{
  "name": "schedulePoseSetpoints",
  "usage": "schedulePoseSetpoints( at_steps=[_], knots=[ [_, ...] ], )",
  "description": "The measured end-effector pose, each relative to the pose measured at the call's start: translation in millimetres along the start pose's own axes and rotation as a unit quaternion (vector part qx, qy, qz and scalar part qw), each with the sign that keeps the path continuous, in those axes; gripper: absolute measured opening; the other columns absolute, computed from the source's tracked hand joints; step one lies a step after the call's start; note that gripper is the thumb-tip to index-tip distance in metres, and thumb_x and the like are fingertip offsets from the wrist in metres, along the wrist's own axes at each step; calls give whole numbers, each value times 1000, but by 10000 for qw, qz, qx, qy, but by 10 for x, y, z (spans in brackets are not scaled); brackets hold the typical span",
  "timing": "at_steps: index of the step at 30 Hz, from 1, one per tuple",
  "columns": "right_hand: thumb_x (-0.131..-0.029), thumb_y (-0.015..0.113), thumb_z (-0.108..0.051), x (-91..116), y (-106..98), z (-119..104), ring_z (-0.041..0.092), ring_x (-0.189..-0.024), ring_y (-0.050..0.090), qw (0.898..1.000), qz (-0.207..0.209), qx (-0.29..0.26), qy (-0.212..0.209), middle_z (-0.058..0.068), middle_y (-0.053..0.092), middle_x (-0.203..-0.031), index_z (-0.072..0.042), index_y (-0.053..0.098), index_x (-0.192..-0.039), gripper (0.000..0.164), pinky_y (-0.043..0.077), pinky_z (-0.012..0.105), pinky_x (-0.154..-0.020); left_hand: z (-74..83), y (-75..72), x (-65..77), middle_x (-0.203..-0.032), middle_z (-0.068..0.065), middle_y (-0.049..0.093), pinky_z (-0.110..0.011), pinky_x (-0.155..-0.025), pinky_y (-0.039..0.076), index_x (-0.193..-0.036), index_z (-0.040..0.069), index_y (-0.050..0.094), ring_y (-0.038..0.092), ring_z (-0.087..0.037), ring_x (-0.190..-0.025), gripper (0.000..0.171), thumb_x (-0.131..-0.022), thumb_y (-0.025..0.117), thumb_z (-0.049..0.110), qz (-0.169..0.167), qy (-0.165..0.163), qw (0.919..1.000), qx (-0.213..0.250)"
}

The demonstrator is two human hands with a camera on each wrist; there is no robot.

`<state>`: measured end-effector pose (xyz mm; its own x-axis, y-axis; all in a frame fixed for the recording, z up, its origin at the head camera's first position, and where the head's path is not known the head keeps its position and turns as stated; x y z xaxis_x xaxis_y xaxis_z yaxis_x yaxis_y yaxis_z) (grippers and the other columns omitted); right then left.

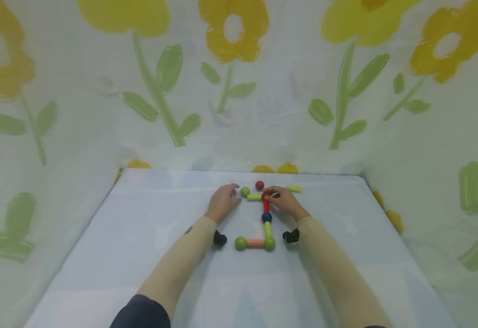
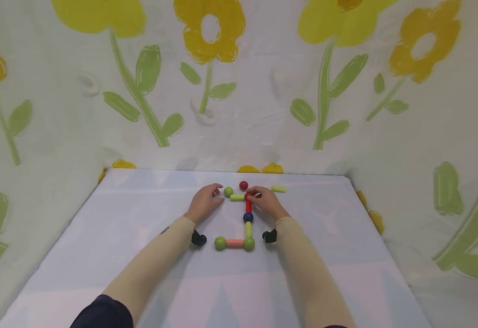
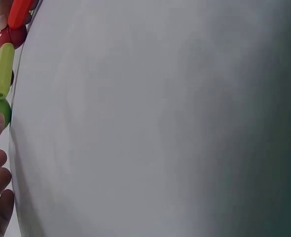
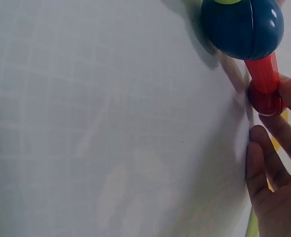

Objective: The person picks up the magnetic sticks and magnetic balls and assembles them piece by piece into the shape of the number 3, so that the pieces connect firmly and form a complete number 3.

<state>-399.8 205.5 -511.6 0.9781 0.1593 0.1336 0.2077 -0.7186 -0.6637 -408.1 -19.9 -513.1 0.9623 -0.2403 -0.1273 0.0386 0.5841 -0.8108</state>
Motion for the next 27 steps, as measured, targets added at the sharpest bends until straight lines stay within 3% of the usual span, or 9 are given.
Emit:
schedulePoseSetpoints(
  at_steps=[4, 14, 20, 27],
  knots=[
    [-100, 67, -26, -2, 27, 5, 27, -113, 58, 10000, 24, 59, -17, 6, 65, -122, -19, 67, -131, 32, 51, 40, -95, -7, 45, -52, -118, -5, 68, -39, -97, 49, -140, 15, 59, 63, -22, -110, 50, -94, 75, 26, -95, -82, 9999, -47],
    [-101, 66, -25, 6, 7, 1, 28, -115, 57, 10000, -8, 31, 25, 6, 65, -126, -19, 66, -134, 34, 52, 40, -96, 98, 71, -97, -132, -3, 64, -38, -97, 50, -139, 20, 62, 62, -20, -113, 45, -95, 74, 22, -239, 177, 9996, -6],
    [-101, 66, -26, 16, -9, -6, 27, -114, 57, 10000, 4, -67, 37, 6, 65, -126, -18, 65, -134, 34, 51, 39, -94, 101, 62, -115, -122, 0, 68, -37, -89, 52, -126, 20, 66, 64, -18, -104, 34, -94, 75, 27, 15, 144, 9999, 69],
    [-101, 66, -26, 26, -4, -11, 28, -115, 57, 10000, -8, -11, 42, 7, 64, -126, -19, 65, -135, 35, 51, 39, -95, 87, 56, -104, -123, -1, 70, -37, -90, 52, -123, 19, 65, 65, -19, -104, 32, -94, 76, 26, 85, 27, 9997, 208]
  ],
)
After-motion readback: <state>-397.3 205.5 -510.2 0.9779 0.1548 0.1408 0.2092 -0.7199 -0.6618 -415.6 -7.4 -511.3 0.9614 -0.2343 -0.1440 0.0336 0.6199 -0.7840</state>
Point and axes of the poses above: each hand's wrist, its own x-axis away from the middle knuckle, its own y-axis out of the palm, z = x × y, the point moved 6 cm from there along -x, towards the middle knuckle
